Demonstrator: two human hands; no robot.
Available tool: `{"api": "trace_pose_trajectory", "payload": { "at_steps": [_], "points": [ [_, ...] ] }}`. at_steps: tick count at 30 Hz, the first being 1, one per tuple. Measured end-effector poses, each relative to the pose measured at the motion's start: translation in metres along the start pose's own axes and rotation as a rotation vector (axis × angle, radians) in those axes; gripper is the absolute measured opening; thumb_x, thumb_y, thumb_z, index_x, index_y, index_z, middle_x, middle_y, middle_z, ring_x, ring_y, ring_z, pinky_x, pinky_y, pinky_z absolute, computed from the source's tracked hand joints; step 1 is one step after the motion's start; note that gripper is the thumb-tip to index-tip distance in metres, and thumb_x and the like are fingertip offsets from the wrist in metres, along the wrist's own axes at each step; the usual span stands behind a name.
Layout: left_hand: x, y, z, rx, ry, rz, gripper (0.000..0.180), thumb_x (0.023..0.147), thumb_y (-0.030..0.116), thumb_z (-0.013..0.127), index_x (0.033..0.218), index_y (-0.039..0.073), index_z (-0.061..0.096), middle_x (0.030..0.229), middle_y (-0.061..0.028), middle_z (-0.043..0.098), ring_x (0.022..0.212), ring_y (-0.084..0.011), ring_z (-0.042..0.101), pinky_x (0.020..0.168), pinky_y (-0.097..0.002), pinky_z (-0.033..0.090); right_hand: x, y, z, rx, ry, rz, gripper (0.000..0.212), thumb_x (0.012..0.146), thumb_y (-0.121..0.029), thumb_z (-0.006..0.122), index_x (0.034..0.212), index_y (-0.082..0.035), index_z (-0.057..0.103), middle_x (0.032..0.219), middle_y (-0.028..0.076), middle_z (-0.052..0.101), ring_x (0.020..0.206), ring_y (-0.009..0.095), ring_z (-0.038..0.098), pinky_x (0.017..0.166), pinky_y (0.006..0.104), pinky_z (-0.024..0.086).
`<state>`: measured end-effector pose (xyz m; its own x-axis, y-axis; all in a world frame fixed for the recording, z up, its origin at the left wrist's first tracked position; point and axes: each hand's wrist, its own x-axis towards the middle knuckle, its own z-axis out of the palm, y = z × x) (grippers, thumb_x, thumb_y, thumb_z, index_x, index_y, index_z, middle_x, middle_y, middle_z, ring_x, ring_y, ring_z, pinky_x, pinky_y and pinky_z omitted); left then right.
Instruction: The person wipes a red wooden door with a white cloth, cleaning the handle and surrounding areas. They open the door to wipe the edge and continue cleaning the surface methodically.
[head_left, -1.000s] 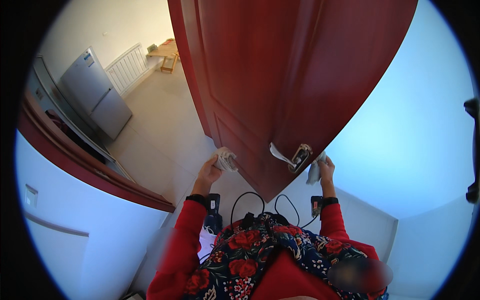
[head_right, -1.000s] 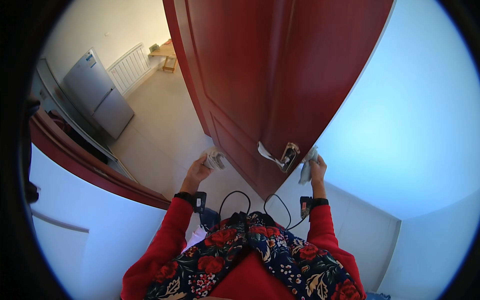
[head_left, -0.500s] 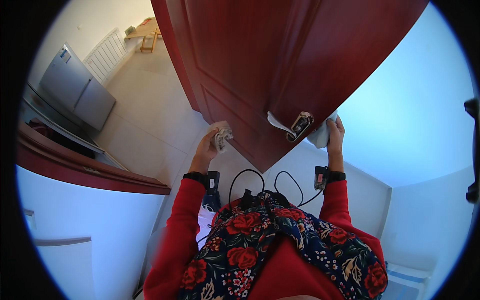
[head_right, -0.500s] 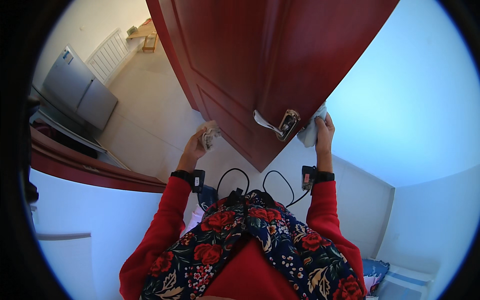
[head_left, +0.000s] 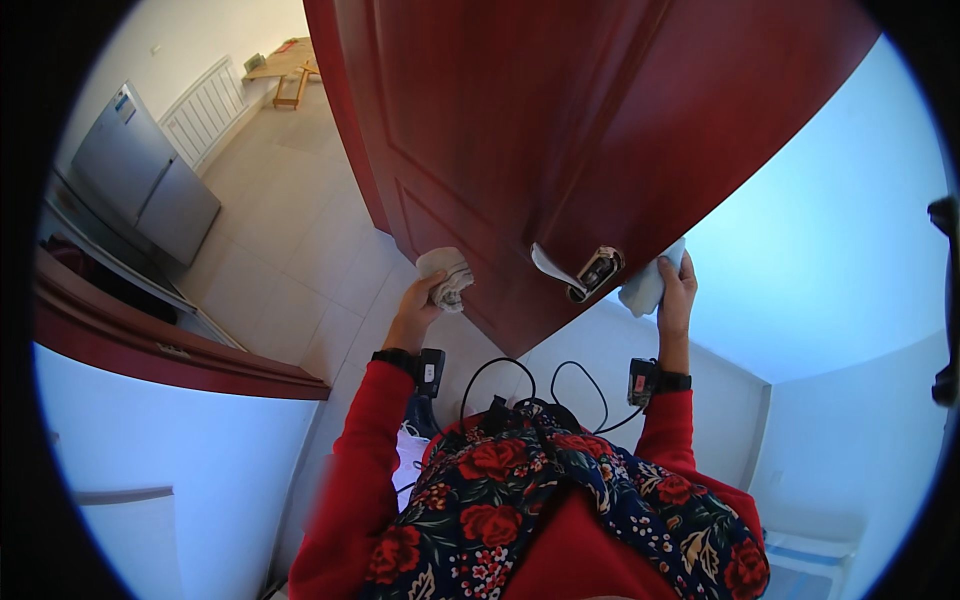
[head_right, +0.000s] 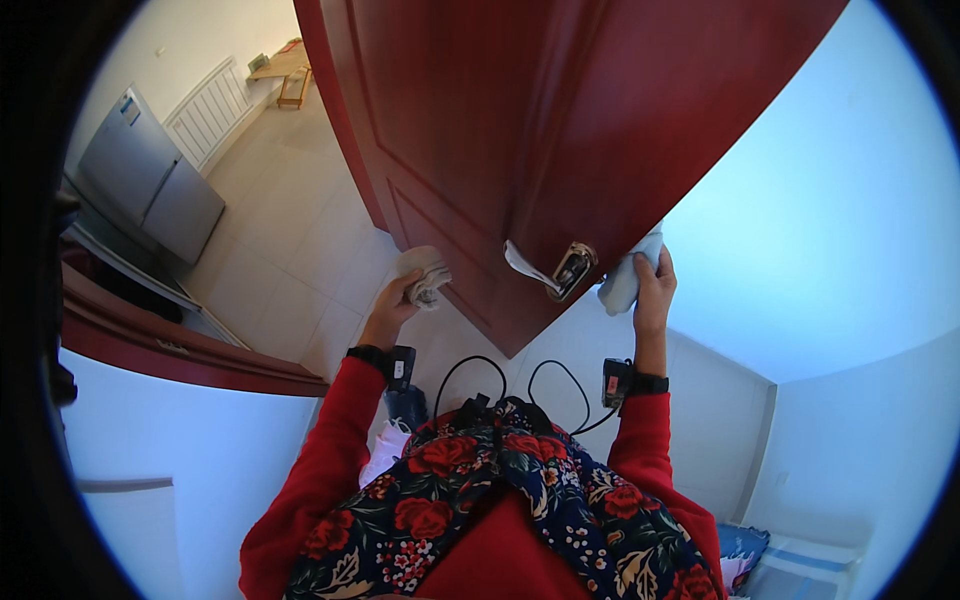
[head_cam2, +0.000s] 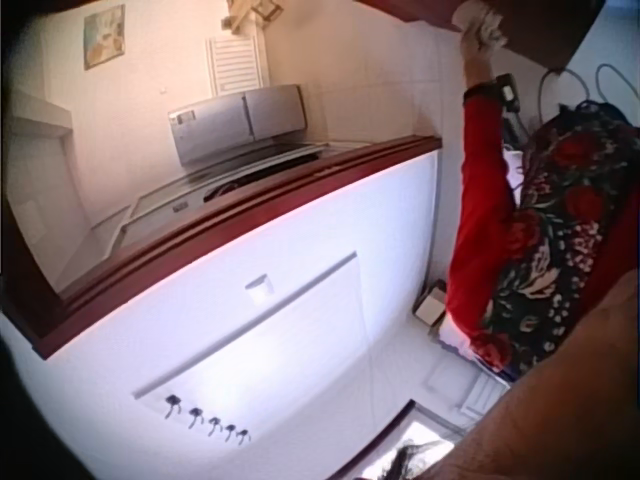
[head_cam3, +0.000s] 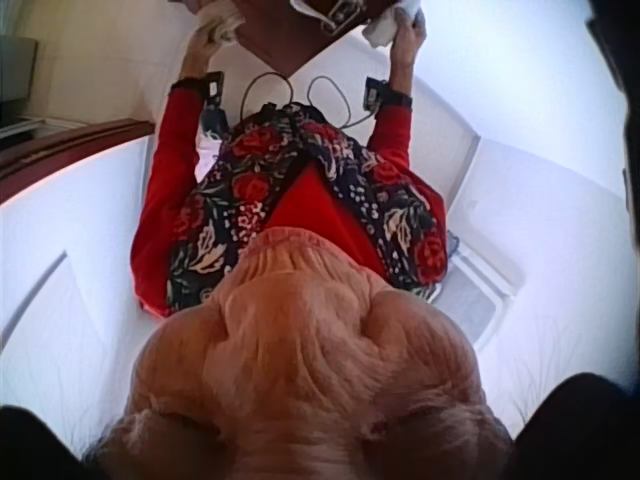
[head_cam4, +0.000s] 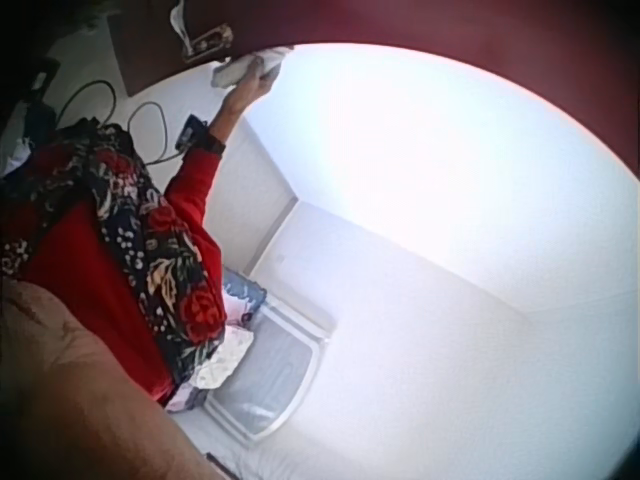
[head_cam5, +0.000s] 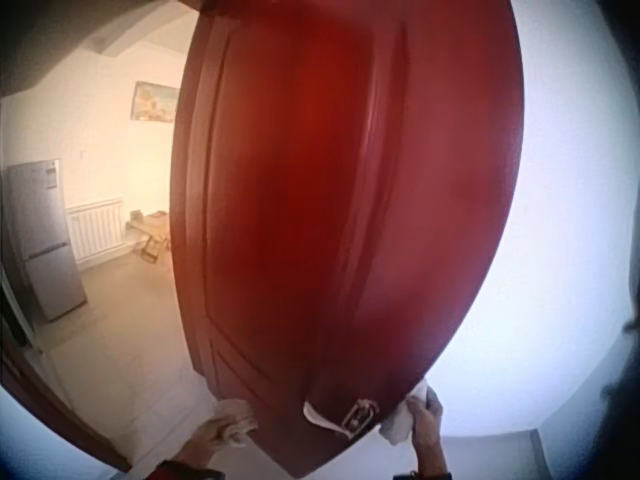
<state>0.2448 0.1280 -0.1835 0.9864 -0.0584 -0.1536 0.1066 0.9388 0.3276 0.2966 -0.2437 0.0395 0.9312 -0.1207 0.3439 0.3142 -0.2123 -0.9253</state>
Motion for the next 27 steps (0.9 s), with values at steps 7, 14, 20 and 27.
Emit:
{"api": "trace_pose_trajectory", "payload": {
  "at_steps": [7, 14, 20, 27],
  "points": [
    [0.02, -0.005, 0.019, 0.053, 0.164, -0.044, 0.029, 0.093, 0.008, 0.059, 0.119, -0.004, 0.054, 0.109, -0.0156, 0.065, 0.097, -0.0286, 0.066, 0.084, -0.0401, 0.055, 0.008, -0.028, 0.003, 0.171, 0.082, -0.11, 0.038, 0.094, -0.02, 0.06, 0.129, -0.005, 0.056, 0.11, 0.009, 0.067, 0.1, 0.021, 0.064, 0.085, 0.0372, 0.054],
    [0.04, -0.019, 0.009, 0.061, 0.128, -0.004, 0.03, 0.097, 0.013, 0.048, 0.12, -0.005, 0.05, 0.107, -0.0179, 0.064, 0.091, -0.0323, 0.066, 0.072, -0.0447, 0.055, 0.005, -0.051, 0.007, 0.069, -0.002, -0.162, 0.067, 0.089, -0.045, 0.06, 0.141, -0.008, 0.04, 0.121, 0.012, 0.059, 0.112, 0.026, 0.058, 0.088, 0.0449, 0.049],
    [0.086, -0.047, -0.005, 0.088, 0.266, -0.075, 0.039, 0.095, 0.012, 0.049, 0.128, -0.006, 0.039, 0.109, -0.0206, 0.062, 0.091, -0.037, 0.066, 0.066, -0.0497, 0.053, 0.002, -0.056, 0.016, -0.179, 0.039, -0.183, 0.088, 0.081, -0.053, 0.066, 0.146, -0.01, 0.026, 0.133, 0.017, 0.048, 0.122, 0.033, 0.049, 0.097, 0.0495, 0.043],
    [0.126, -0.051, -0.007, 0.085, 0.24, 0.141, 0.038, 0.09, 0.007, 0.056, 0.121, -0.012, 0.047, 0.101, -0.0224, 0.064, 0.09, -0.0335, 0.067, 0.077, -0.0398, 0.057, 0.01, -0.058, 0.017, -0.418, 0.052, -0.166, 0.099, 0.074, -0.055, 0.074, 0.146, -0.008, 0.025, 0.135, 0.017, 0.047, 0.125, 0.036, 0.047, 0.101, 0.0505, 0.041]
  ]
}}
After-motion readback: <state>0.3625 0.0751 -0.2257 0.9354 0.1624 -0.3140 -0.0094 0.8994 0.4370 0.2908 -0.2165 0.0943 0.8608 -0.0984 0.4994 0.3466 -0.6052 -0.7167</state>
